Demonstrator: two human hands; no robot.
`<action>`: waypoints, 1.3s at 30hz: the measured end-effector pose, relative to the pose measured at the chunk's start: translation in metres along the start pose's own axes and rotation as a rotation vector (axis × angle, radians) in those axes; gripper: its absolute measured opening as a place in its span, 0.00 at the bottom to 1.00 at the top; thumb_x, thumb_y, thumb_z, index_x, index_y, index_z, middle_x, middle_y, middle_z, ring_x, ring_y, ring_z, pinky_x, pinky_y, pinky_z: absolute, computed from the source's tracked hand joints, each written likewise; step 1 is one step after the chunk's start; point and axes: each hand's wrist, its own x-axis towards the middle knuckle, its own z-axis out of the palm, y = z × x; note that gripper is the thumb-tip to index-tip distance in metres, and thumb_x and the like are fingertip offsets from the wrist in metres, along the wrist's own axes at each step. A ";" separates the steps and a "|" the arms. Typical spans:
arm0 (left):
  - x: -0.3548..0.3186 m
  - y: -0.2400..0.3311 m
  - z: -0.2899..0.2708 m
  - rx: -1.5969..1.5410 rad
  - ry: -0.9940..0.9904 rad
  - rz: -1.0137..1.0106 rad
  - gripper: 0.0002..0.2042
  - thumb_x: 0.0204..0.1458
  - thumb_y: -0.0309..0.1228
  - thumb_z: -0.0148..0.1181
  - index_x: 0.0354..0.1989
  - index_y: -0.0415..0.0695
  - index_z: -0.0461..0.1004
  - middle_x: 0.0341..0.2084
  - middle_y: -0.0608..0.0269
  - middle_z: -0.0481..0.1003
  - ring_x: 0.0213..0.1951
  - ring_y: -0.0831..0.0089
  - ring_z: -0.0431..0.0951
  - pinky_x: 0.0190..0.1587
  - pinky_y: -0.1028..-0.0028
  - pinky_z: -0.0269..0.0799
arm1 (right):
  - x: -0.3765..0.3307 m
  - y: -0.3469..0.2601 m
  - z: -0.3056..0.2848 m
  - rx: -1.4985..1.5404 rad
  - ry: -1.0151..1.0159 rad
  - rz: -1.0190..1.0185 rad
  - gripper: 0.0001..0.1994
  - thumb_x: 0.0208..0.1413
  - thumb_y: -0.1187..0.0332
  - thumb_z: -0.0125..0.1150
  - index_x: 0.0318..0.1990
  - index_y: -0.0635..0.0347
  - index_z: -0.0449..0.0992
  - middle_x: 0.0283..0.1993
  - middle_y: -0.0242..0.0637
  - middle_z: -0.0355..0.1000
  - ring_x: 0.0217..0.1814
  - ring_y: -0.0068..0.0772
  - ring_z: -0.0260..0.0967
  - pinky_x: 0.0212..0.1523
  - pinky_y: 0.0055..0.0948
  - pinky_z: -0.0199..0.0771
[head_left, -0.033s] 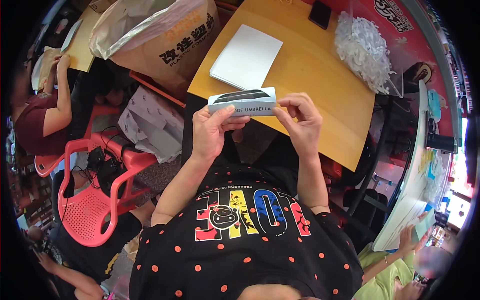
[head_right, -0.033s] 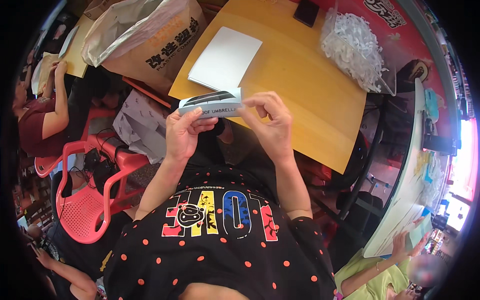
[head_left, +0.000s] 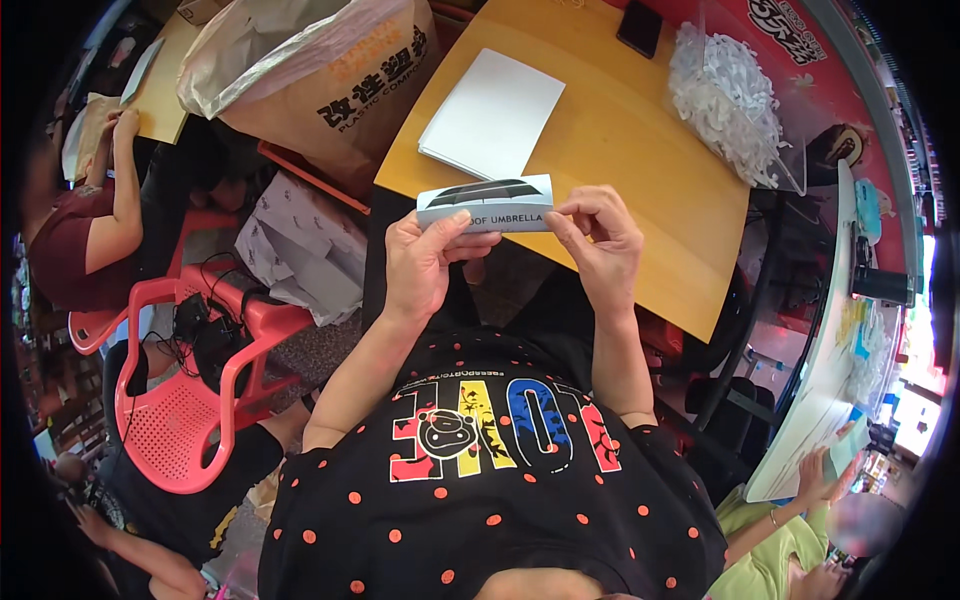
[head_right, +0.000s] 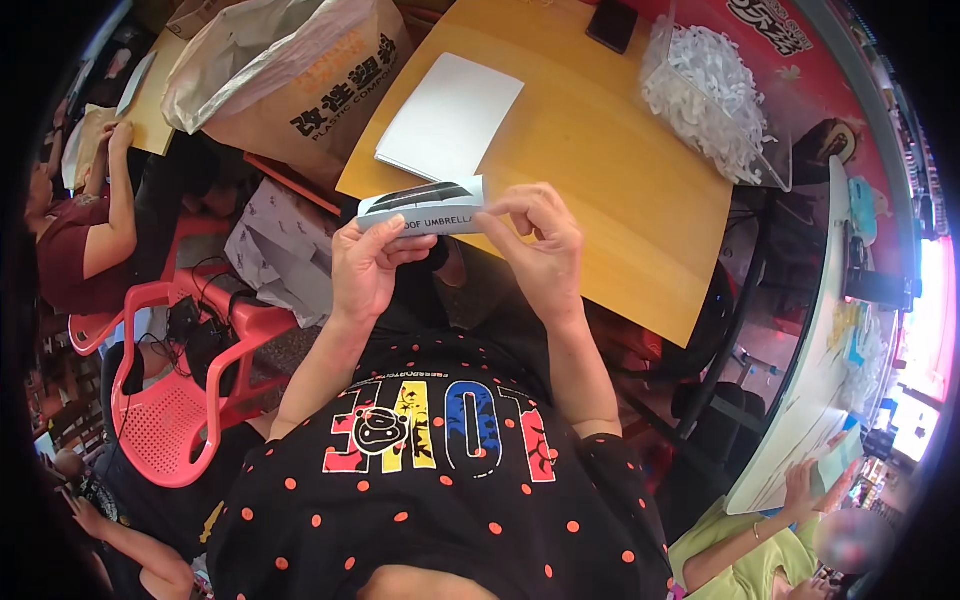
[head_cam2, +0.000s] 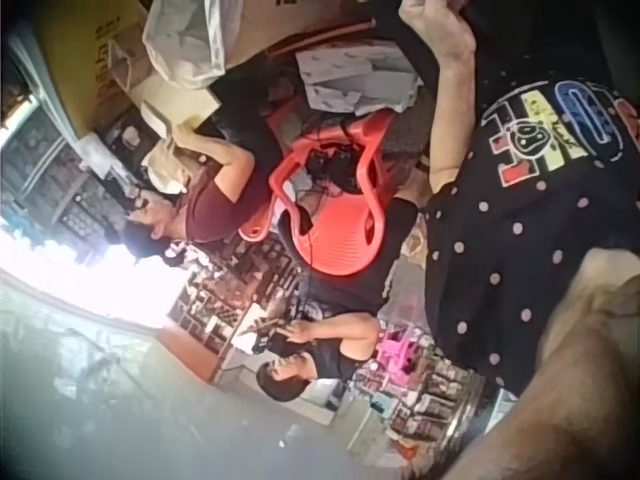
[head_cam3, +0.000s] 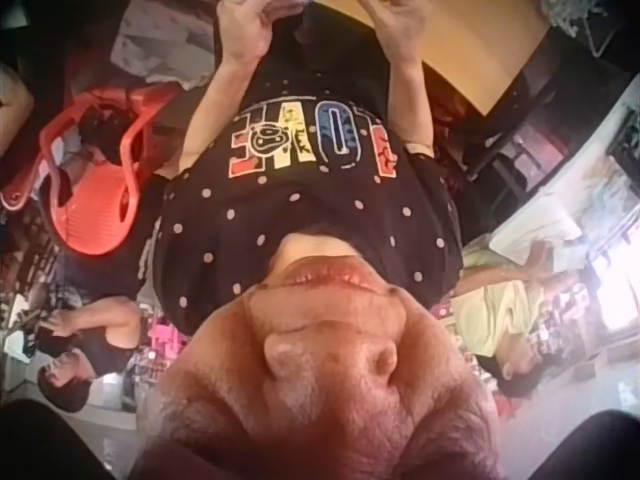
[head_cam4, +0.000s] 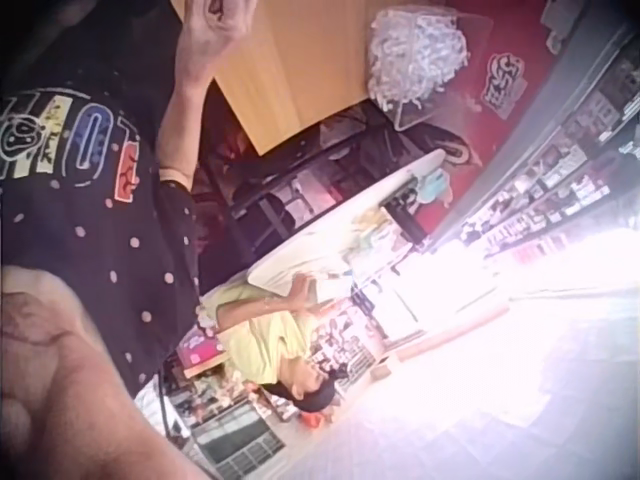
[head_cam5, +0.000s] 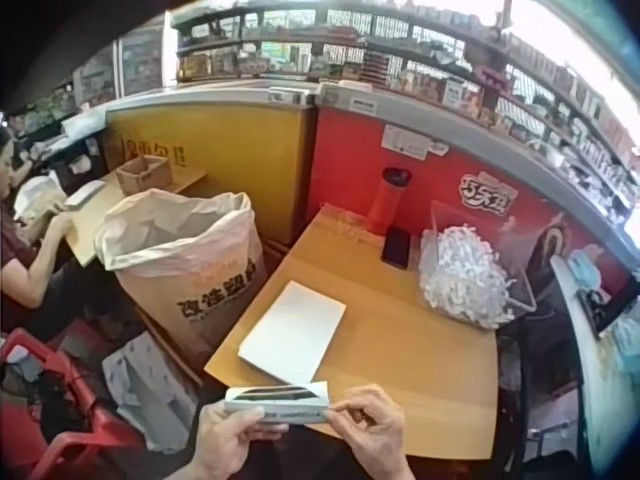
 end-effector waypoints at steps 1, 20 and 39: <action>0.000 -0.003 -0.001 0.013 -0.006 0.017 0.13 0.59 0.26 0.56 0.46 0.26 0.74 0.35 0.42 0.80 0.34 0.58 0.85 0.38 0.69 0.84 | -0.001 0.002 0.001 0.030 0.008 0.002 0.05 0.47 0.78 0.69 0.32 0.63 0.79 0.36 0.29 0.73 0.31 0.17 0.59 0.33 0.20 0.62; -0.004 -0.011 -0.003 0.204 0.025 0.090 0.12 0.60 0.26 0.55 0.44 0.28 0.76 0.33 0.47 0.81 0.32 0.65 0.85 0.37 0.74 0.82 | -0.010 0.015 0.007 0.593 -0.039 0.554 0.06 0.57 0.75 0.63 0.40 0.69 0.76 0.33 0.35 0.78 0.24 0.15 0.69 0.22 0.14 0.64; -0.007 -0.020 0.012 0.341 0.182 0.122 0.13 0.47 0.25 0.72 0.38 0.38 0.74 0.28 0.65 0.79 0.20 0.85 0.73 0.19 0.84 0.67 | -0.026 0.011 0.034 0.461 -0.113 0.373 0.07 0.60 0.75 0.61 0.43 0.70 0.77 0.31 0.33 0.77 0.17 0.16 0.67 0.18 0.15 0.60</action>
